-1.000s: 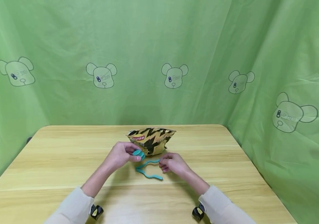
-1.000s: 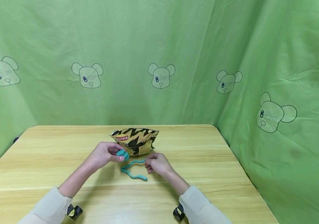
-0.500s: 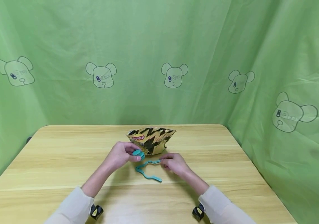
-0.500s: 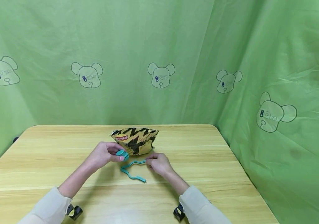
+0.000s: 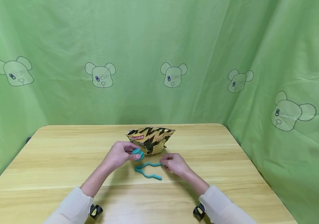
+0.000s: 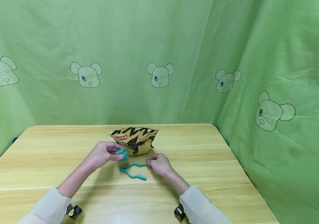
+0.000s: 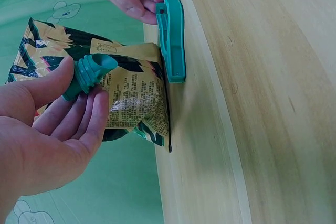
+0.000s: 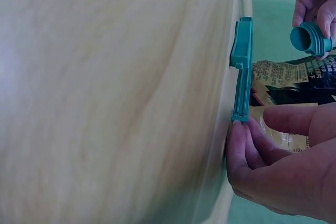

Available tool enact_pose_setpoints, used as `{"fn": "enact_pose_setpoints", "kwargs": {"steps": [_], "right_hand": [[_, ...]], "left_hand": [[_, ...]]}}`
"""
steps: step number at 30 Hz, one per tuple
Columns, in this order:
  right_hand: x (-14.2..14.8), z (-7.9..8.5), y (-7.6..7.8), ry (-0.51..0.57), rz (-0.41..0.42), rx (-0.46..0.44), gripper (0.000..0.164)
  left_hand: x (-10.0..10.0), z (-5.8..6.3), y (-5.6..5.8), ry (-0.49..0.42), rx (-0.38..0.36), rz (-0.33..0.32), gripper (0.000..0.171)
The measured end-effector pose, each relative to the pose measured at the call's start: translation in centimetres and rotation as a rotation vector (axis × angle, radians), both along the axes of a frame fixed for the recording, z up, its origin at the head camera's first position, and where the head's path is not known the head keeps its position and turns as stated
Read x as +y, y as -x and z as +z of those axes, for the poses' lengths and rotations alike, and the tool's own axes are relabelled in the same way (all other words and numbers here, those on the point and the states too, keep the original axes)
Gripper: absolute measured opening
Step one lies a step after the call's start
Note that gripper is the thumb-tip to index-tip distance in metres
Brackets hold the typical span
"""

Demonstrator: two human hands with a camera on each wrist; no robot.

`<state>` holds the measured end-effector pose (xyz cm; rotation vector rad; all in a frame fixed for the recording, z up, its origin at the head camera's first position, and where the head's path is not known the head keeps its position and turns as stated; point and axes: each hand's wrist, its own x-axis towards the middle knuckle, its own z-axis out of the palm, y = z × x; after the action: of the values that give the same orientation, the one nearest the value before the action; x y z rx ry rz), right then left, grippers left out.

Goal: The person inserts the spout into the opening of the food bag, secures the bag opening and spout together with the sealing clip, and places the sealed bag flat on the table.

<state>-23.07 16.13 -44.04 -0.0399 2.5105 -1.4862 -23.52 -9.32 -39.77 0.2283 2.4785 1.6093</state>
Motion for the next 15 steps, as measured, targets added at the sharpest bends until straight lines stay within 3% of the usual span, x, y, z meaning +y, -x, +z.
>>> {"fn": "enact_pose_setpoints", "kwargs": {"steps": [9,15], "right_hand": [[0.0,0.3,0.1,0.013,0.006,-0.013,0.020],[0.3,1.8,0.2,0.025,0.041,0.010,0.028]], "left_hand": [[0.0,0.1,-0.1,-0.005,0.001,-0.007,0.030],[-0.2,0.3,0.0,-0.001,0.002,-0.001,0.030]]}}
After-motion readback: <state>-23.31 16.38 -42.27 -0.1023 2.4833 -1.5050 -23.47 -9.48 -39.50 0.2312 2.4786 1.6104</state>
